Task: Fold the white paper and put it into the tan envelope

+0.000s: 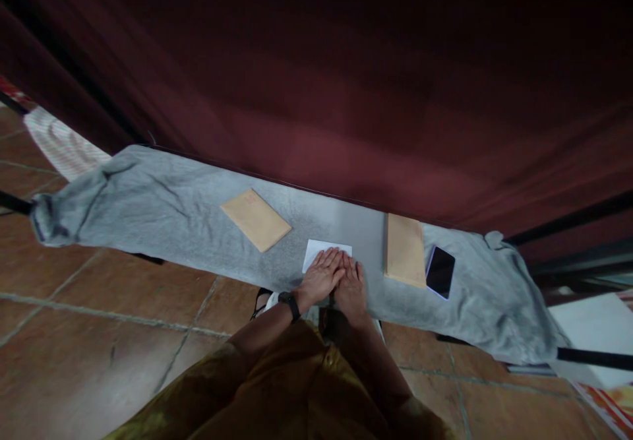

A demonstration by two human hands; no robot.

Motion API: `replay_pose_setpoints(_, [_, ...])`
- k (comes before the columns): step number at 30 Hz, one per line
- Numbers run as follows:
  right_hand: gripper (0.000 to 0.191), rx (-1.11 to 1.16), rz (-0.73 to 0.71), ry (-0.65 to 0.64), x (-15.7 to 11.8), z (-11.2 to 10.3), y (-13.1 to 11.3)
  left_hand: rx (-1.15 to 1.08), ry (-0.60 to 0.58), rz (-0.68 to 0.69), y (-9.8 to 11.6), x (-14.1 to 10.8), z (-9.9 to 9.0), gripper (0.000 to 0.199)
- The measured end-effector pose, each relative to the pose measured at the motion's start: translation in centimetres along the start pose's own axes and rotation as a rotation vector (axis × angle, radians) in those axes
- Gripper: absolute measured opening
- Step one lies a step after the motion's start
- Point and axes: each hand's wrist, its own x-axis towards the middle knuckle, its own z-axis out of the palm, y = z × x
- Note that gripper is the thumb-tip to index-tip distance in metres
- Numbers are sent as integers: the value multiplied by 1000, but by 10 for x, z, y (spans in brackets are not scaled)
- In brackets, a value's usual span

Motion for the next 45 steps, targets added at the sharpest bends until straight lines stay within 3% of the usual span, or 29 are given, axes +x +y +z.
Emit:
replay_pose_setpoints(7, [62,-36,-31,59,0,6,3,105,-2,-16,-7,14,6,62])
replay_pose_setpoints(13, [48,-52,9,55,1,8,2,208,10,-66,-14,6,-1,66])
replay_pose_setpoints(19, [50,15,21,86,3,7,3,259,46,-116,-25,-4,-13,66])
replay_pose_setpoints(31, [49,11,70,40,37,12,7,288,62,-190,-27,-6,-16,64])
replay_pose_setpoints(45, [55,-43,177,115,20,13,18,261,99,-296,-34,-12,-19,67])
